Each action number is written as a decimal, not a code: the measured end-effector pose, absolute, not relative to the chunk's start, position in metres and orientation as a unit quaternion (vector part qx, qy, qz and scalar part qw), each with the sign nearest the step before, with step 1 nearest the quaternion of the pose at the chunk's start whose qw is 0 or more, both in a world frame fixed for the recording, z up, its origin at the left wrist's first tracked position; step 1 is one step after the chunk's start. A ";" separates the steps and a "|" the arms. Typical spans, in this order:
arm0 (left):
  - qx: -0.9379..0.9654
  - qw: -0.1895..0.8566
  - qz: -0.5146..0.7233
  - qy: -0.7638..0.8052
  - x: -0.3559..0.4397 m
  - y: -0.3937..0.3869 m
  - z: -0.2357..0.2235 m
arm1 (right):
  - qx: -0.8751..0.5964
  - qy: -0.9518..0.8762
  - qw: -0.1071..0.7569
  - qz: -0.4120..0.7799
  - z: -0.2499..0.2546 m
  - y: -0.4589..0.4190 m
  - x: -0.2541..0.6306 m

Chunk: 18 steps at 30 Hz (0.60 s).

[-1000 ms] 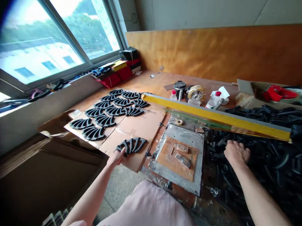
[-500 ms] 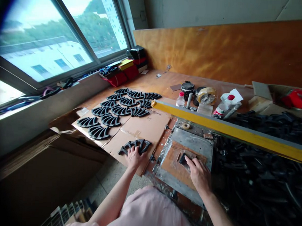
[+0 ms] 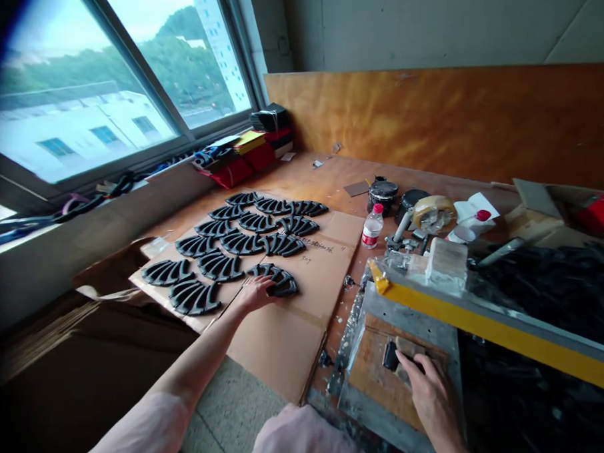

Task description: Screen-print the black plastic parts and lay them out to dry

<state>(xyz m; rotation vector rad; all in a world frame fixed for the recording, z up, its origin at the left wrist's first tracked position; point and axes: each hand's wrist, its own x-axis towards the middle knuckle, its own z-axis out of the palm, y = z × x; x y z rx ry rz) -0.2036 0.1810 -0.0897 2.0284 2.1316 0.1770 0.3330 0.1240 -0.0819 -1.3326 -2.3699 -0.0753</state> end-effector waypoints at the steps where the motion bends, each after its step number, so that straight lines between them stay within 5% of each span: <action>1: 0.679 0.094 0.057 0.726 -0.214 0.189 -0.091 | -0.482 -0.851 0.205 -0.030 -0.082 0.122 0.334; 11: 0.615 0.069 0.062 0.783 -0.222 0.198 -0.099 | -0.511 -0.836 0.198 -0.008 -0.058 0.122 0.318; 15: 0.615 0.102 0.224 0.749 -0.157 0.212 -0.061 | -0.470 -0.872 0.136 0.008 -0.053 0.131 0.292; 18: 0.600 0.247 0.399 0.648 -0.080 0.222 0.002 | -0.436 -0.896 0.078 0.025 -0.059 0.126 0.284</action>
